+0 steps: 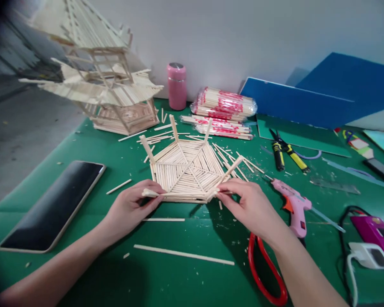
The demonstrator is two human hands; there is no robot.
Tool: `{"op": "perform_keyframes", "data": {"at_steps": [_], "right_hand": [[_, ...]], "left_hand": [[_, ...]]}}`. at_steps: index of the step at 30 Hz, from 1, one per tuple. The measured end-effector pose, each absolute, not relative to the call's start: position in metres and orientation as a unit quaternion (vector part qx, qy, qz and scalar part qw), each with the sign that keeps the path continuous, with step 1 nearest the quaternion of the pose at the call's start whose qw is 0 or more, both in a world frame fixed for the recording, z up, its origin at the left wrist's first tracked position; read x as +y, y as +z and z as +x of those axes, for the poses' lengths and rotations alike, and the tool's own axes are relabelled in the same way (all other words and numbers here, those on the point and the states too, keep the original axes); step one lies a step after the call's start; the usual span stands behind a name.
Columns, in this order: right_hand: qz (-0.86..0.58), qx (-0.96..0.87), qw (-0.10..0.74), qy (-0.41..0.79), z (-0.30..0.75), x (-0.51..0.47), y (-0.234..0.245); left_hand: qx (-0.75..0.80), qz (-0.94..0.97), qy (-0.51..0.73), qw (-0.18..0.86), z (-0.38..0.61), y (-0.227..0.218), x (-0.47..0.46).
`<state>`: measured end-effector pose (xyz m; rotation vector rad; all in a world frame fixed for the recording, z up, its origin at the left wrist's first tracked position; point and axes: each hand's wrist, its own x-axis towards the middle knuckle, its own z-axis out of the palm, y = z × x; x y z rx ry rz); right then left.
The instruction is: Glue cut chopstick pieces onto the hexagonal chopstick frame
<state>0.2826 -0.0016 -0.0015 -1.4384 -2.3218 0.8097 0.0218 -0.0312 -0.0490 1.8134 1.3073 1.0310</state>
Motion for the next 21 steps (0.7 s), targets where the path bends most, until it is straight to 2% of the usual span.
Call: {"op": "perform_keyframes", "data": {"at_steps": [7, 16, 19, 21], "right_hand": [[-0.49, -0.837, 0.114, 0.217, 0.278, -0.002, 0.003], [-0.464, -0.854, 0.093, 0.217, 0.28, 0.003, -0.001], [-0.458, -0.857, 0.086, 0.221, 0.28, 0.004, 0.0], [-0.453, -0.86, 0.08, 0.222, 0.279, 0.005, 0.002]], "left_hand": [[0.499, 0.684, 0.392, 0.358, 0.021, -0.049, -0.033], [0.504, 0.678, 0.389, 0.367, 0.023, -0.047, -0.033], [0.543, 0.667, 0.383, 0.336, 0.02, -0.046, -0.035], [0.603, 0.648, 0.376, 0.275, 0.017, -0.045, -0.042]]}}
